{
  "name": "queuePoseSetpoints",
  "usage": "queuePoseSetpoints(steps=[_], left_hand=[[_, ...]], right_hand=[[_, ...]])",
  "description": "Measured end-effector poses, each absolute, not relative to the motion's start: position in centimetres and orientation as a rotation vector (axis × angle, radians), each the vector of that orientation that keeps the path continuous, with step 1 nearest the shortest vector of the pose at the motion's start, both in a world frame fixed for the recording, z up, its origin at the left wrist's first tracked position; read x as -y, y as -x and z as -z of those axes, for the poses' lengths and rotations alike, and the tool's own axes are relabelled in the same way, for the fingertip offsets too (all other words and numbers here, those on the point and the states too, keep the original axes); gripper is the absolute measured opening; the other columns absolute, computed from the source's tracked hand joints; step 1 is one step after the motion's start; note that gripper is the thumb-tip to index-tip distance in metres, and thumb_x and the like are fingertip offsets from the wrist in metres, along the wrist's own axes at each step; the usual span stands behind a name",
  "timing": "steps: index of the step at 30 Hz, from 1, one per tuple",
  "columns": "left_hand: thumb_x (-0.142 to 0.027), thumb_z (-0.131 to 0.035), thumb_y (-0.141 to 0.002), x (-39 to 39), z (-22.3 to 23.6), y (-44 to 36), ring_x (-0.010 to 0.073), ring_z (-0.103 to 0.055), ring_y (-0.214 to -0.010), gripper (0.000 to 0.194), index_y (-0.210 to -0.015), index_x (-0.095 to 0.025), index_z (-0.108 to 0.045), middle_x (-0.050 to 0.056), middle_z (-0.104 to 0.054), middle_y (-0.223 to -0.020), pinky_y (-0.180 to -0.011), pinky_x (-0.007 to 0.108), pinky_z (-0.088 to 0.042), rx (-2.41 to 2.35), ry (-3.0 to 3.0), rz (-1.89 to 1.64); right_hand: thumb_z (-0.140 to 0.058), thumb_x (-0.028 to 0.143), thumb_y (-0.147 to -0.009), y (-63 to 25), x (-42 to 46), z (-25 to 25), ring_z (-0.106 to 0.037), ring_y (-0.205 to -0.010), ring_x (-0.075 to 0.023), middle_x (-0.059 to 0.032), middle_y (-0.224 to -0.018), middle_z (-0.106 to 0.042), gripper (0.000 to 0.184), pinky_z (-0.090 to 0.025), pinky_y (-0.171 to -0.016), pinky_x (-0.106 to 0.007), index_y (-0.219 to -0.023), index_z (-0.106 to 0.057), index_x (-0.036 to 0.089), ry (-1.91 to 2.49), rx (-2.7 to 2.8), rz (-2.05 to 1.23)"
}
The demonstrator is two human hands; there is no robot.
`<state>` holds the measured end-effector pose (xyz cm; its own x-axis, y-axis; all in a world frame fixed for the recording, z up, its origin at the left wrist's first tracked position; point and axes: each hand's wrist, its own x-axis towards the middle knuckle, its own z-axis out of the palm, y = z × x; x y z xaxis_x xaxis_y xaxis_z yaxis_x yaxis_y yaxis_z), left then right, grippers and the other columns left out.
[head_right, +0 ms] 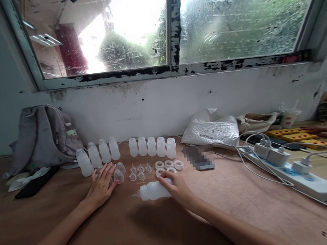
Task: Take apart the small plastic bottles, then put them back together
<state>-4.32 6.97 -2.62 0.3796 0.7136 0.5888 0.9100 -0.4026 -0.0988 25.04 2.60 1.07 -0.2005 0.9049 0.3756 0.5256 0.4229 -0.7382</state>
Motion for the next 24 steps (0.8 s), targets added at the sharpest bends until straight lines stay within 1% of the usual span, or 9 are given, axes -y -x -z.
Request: queuePoseSetpoints(steps=[6,10,14,18,21,24], left_hand=[[-0.041,-0.032,-0.085,-7.8,3.4,4.7,0.0240,-0.027,-0.123,0.053,-0.133,-0.020,-0.022,0.010,-0.034,-0.135,-0.100,0.047,-0.011,1.410,2.242,0.656],[-0.041,-0.032,-0.085,-7.8,3.3,4.5,0.0237,-0.028,-0.123,0.052,-0.132,-0.021,-0.024,0.009,-0.035,-0.134,-0.100,0.046,-0.014,1.432,2.243,0.681],[-0.045,-0.034,-0.084,-7.8,1.7,3.7,0.0257,-0.031,-0.121,0.051,-0.128,-0.020,-0.034,0.011,-0.038,-0.132,-0.099,0.046,-0.016,1.414,2.207,0.735],[-0.047,-0.034,-0.083,-8.7,-0.1,2.2,0.0251,-0.039,-0.116,0.049,-0.120,-0.018,-0.044,0.012,-0.046,-0.125,-0.095,0.040,-0.027,1.305,2.287,0.697],[-0.053,-0.038,-0.079,-9.6,-0.4,1.3,0.0261,-0.046,-0.108,0.052,-0.116,-0.018,-0.048,0.012,-0.052,-0.117,-0.092,0.040,-0.030,1.269,2.318,0.631],[-0.053,-0.042,-0.077,-10.3,-0.1,1.1,0.0251,-0.052,-0.097,0.048,-0.106,-0.017,-0.055,0.012,-0.058,-0.107,-0.087,0.039,-0.033,1.281,2.326,0.585]], right_hand=[[-0.043,0.041,-0.080,-24.9,-2.5,-1.1,-0.050,-0.063,-0.0156,-0.0014,-0.065,-0.056,0.031,-0.036,-0.057,-0.025,-0.068,-0.057,0.016,1.212,1.866,-0.578],[-0.043,0.040,-0.080,-25.0,-2.6,-1.1,-0.050,-0.062,-0.0153,-0.0012,-0.065,-0.056,0.031,-0.036,-0.057,-0.025,-0.068,-0.057,0.016,1.202,1.878,-0.573],[-0.043,0.040,-0.080,-25.0,-2.7,-1.2,-0.049,-0.062,-0.0155,-0.0012,-0.064,-0.055,0.031,-0.036,-0.056,-0.025,-0.068,-0.057,0.016,1.201,1.870,-0.577],[-0.043,0.040,-0.080,-25.0,-2.5,-1.4,-0.049,-0.063,-0.0158,-0.0017,-0.064,-0.054,0.031,-0.036,-0.057,-0.026,-0.067,-0.056,0.016,1.224,1.869,-0.580],[-0.043,0.041,-0.080,-25.0,-2.5,-1.5,-0.049,-0.063,-0.0161,-0.0021,-0.065,-0.055,0.031,-0.036,-0.056,-0.026,-0.068,-0.057,0.016,1.228,1.860,-0.583],[-0.043,0.041,-0.080,-25.1,-2.4,-1.5,-0.050,-0.063,-0.0161,-0.0024,-0.065,-0.056,0.031,-0.036,-0.056,-0.026,-0.068,-0.057,0.016,1.228,1.853,-0.582]])
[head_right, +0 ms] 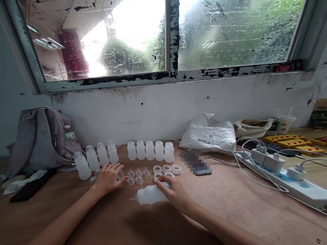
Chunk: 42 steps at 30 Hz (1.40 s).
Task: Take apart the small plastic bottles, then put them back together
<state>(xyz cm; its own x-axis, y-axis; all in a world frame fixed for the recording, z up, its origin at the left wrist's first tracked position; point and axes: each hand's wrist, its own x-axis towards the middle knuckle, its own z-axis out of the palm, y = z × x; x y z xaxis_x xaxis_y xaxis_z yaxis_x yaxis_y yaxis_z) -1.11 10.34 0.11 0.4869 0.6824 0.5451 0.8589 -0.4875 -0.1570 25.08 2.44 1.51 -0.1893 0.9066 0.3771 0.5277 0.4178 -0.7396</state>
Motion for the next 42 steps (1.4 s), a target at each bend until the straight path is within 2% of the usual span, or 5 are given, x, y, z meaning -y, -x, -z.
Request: queuePoseSetpoints(steps=[9,13,20,31,42], left_hand=[[-0.035,-0.044,-0.081,-9.6,-0.5,0.9,0.0271,-0.047,-0.105,0.030,-0.103,-0.018,-0.055,0.012,-0.055,-0.113,-0.091,0.044,-0.029,1.294,2.294,0.782],[-0.030,-0.036,-0.086,-5.7,-1.0,-1.5,0.0192,-0.051,-0.099,0.027,-0.104,-0.019,-0.052,0.007,-0.058,-0.105,-0.087,0.033,-0.038,1.192,2.578,1.108],[-0.044,-0.056,-0.072,-1.0,1.6,-4.0,0.0215,-0.056,-0.090,0.049,-0.113,-0.022,-0.042,0.007,-0.058,-0.102,-0.077,0.032,-0.045,1.294,2.864,1.188],[-0.041,-0.039,-0.083,-0.4,0.9,-3.3,0.0163,-0.057,-0.064,0.028,-0.100,-0.019,-0.042,0.002,-0.059,-0.074,-0.057,0.023,-0.039,1.412,2.798,1.105],[-0.045,-0.033,-0.083,-1.1,1.2,-2.7,0.0108,-0.043,-0.048,0.030,-0.072,-0.019,-0.042,-0.005,-0.043,-0.054,-0.049,0.020,-0.029,1.452,2.956,1.107]], right_hand=[[-0.043,0.041,-0.080,-25.2,-2.8,-1.1,-0.049,-0.063,-0.0158,-0.0022,-0.065,-0.054,0.032,-0.035,-0.056,-0.025,-0.068,-0.056,0.015,1.224,1.831,-0.612],[-0.044,0.041,-0.079,-25.2,-3.0,-1.4,-0.049,-0.062,-0.0160,-0.0020,-0.063,-0.054,0.030,-0.035,-0.056,-0.026,-0.066,-0.055,0.016,1.248,1.792,-0.589],[-0.046,0.041,-0.078,-24.9,-2.1,-1.6,-0.050,-0.062,-0.0159,-0.0019,-0.064,-0.055,0.028,-0.036,-0.055,-0.026,-0.067,-0.057,0.017,1.202,1.811,-0.612],[-0.047,0.051,-0.075,-24.0,-1.4,-2.0,-0.049,-0.040,-0.0097,0.0014,-0.063,-0.054,0.037,-0.032,-0.029,-0.017,-0.094,-0.041,0.021,1.135,1.324,-1.672],[-0.050,0.048,-0.075,-23.4,-0.5,-0.9,-0.040,-0.036,-0.0049,0.0032,-0.053,-0.051,0.031,-0.019,-0.030,-0.013,-0.086,-0.043,0.020,1.130,1.316,-1.652]])
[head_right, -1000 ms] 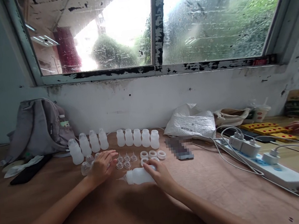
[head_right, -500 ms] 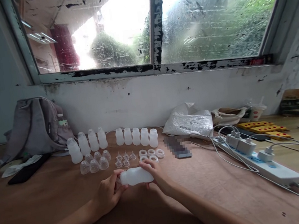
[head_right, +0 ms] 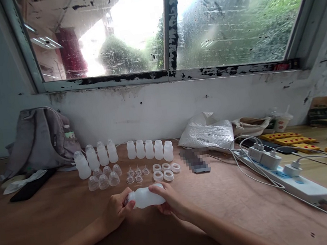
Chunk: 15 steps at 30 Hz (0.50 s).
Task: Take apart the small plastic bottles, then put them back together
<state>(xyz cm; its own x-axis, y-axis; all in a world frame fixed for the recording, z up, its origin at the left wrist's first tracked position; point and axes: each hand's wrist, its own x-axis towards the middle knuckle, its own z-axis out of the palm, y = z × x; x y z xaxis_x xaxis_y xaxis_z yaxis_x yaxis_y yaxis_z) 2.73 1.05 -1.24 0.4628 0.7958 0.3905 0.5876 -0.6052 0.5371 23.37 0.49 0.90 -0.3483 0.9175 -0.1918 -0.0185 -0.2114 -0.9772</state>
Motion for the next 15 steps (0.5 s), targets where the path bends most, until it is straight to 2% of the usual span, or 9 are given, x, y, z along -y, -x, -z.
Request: queuePoseSetpoints(steps=[8,12,15], left_hand=[[-0.048,-0.037,-0.079,-1.1,1.1,-2.8,0.0100,-0.040,-0.048,0.033,-0.069,-0.018,-0.047,-0.005,-0.043,-0.053,-0.050,0.020,-0.029,-1.159,-2.245,-0.965],[-0.050,-0.027,-0.082,-1.6,1.5,-3.2,0.0101,-0.039,-0.043,0.049,-0.053,-0.017,-0.047,-0.004,-0.040,-0.044,-0.048,0.021,-0.029,-1.161,-1.962,-1.012],[-0.053,-0.023,-0.082,-2.4,2.0,-3.4,0.0090,-0.035,-0.037,0.057,-0.045,-0.016,-0.045,-0.004,-0.034,-0.036,-0.044,0.021,-0.029,-1.155,-1.725,-1.049]], right_hand=[[-0.049,0.044,-0.078,-23.3,-0.3,-0.7,-0.039,-0.040,-0.0053,0.0036,-0.058,-0.048,0.026,-0.021,-0.034,-0.016,-0.083,-0.045,0.019,1.063,1.423,-1.555],[-0.059,0.037,-0.071,-23.4,-0.1,-1.5,-0.046,-0.054,-0.0089,0.0022,-0.068,-0.050,0.026,-0.034,-0.045,-0.019,-0.086,-0.046,0.020,0.988,1.693,-1.267],[-0.066,0.030,-0.064,-23.4,-0.1,-2.2,-0.047,-0.066,-0.0119,0.0013,-0.080,-0.051,0.032,-0.038,-0.056,-0.021,-0.089,-0.048,0.022,0.914,1.828,-1.102]])
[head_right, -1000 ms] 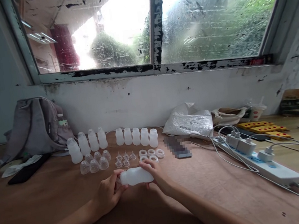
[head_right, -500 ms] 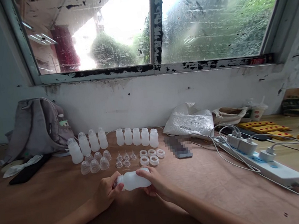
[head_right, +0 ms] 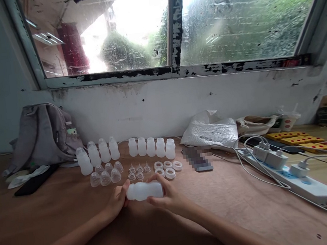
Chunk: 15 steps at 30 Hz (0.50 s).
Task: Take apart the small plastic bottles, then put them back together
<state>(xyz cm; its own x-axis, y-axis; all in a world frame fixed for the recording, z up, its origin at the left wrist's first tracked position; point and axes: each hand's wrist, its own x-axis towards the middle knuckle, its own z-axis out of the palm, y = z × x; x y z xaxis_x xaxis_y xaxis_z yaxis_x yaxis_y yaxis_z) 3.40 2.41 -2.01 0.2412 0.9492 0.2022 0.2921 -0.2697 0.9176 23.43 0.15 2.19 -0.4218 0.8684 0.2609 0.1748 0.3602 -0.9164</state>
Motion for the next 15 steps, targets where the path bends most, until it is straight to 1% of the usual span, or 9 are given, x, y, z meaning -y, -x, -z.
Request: queuePoseSetpoints(steps=[1,2,3,4,5,7,10,12,15], left_hand=[[-0.054,-0.026,-0.081,-2.6,2.1,-3.4,0.0083,-0.034,-0.035,0.054,-0.052,-0.015,-0.050,-0.005,-0.036,-0.037,-0.042,0.021,-0.027,-1.146,-1.656,-1.075],[-0.055,-0.029,-0.080,-2.8,2.2,-3.5,0.0076,-0.033,-0.034,0.050,-0.064,-0.015,-0.054,-0.005,-0.039,-0.040,-0.038,0.020,-0.025,-1.129,-1.583,-1.106],[-0.055,-0.030,-0.080,-2.9,2.2,-3.5,0.0068,-0.033,-0.033,0.047,-0.079,-0.015,-0.055,-0.006,-0.043,-0.044,-0.035,0.019,-0.023,-1.103,-1.512,-1.131],[-0.055,-0.032,-0.079,-3.0,2.1,-3.4,0.0061,-0.033,-0.032,0.045,-0.092,-0.016,-0.052,-0.006,-0.047,-0.050,-0.033,0.018,-0.021,-1.071,-1.449,-1.149],[-0.053,-0.035,-0.079,-3.1,2.0,-3.4,0.0056,-0.034,-0.031,0.043,-0.099,-0.017,-0.048,-0.005,-0.049,-0.055,-0.031,0.017,-0.020,-1.037,-1.403,-1.166],[-0.048,-0.043,-0.077,-3.2,1.9,-3.2,0.0053,-0.040,-0.034,0.038,-0.100,-0.018,-0.046,-0.004,-0.052,-0.062,-0.031,0.016,-0.022,-0.972,-1.361,-1.187],[-0.040,-0.053,-0.072,-3.4,1.8,-3.0,0.0066,-0.048,-0.042,0.032,-0.094,-0.016,-0.049,-0.002,-0.054,-0.067,-0.034,0.015,-0.029,-0.930,-1.326,-1.208],[-0.038,-0.055,-0.071,-3.6,1.9,-3.0,0.0070,-0.049,-0.044,0.031,-0.089,-0.014,-0.051,0.000,-0.056,-0.067,-0.036,0.016,-0.032,-0.944,-1.304,-1.218],[-0.039,-0.057,-0.070,-3.9,2.1,-3.0,0.0064,-0.048,-0.044,0.031,-0.085,-0.012,-0.052,0.001,-0.057,-0.067,-0.035,0.015,-0.031,-0.980,-1.310,-1.221]], right_hand=[[-0.066,0.030,-0.064,-23.4,-0.2,-2.3,-0.047,-0.067,-0.0125,0.0013,-0.081,-0.051,0.032,-0.038,-0.056,-0.022,-0.090,-0.048,0.022,0.923,1.826,-1.099],[-0.065,0.030,-0.063,-23.5,-0.3,-2.4,-0.047,-0.067,-0.0129,0.0012,-0.082,-0.051,0.032,-0.038,-0.057,-0.022,-0.090,-0.049,0.023,0.941,1.808,-1.108],[-0.065,0.029,-0.063,-23.5,-0.4,-2.5,-0.048,-0.069,-0.0134,0.0010,-0.083,-0.051,0.032,-0.039,-0.057,-0.022,-0.090,-0.049,0.023,0.963,1.777,-1.121],[-0.065,0.029,-0.064,-23.5,-0.5,-2.5,-0.048,-0.069,-0.0138,0.0008,-0.084,-0.051,0.032,-0.039,-0.057,-0.023,-0.090,-0.049,0.023,0.986,1.738,-1.137],[-0.064,0.029,-0.065,-23.6,-0.7,-2.4,-0.048,-0.069,-0.0136,0.0009,-0.083,-0.050,0.030,-0.039,-0.057,-0.023,-0.090,-0.049,0.023,1.008,1.697,-1.159],[-0.062,0.028,-0.067,-23.7,-1.0,-2.3,-0.046,-0.063,-0.0119,0.0017,-0.077,-0.050,0.028,-0.039,-0.055,-0.023,-0.091,-0.049,0.023,1.039,1.623,-1.203],[-0.061,0.028,-0.068,-23.9,-1.5,-1.9,-0.043,-0.055,-0.0089,0.0030,-0.071,-0.048,0.026,-0.038,-0.052,-0.023,-0.092,-0.050,0.022,1.036,1.549,-1.243],[-0.062,0.029,-0.068,-23.9,-1.7,-1.6,-0.044,-0.056,-0.0091,0.0022,-0.073,-0.049,0.028,-0.038,-0.052,-0.023,-0.093,-0.051,0.021,1.016,1.515,-1.259],[-0.064,0.031,-0.066,-24.0,-1.9,-1.4,-0.046,-0.060,-0.0105,0.0011,-0.075,-0.051,0.030,-0.038,-0.050,-0.021,-0.092,-0.052,0.021,0.999,1.485,-1.275]])
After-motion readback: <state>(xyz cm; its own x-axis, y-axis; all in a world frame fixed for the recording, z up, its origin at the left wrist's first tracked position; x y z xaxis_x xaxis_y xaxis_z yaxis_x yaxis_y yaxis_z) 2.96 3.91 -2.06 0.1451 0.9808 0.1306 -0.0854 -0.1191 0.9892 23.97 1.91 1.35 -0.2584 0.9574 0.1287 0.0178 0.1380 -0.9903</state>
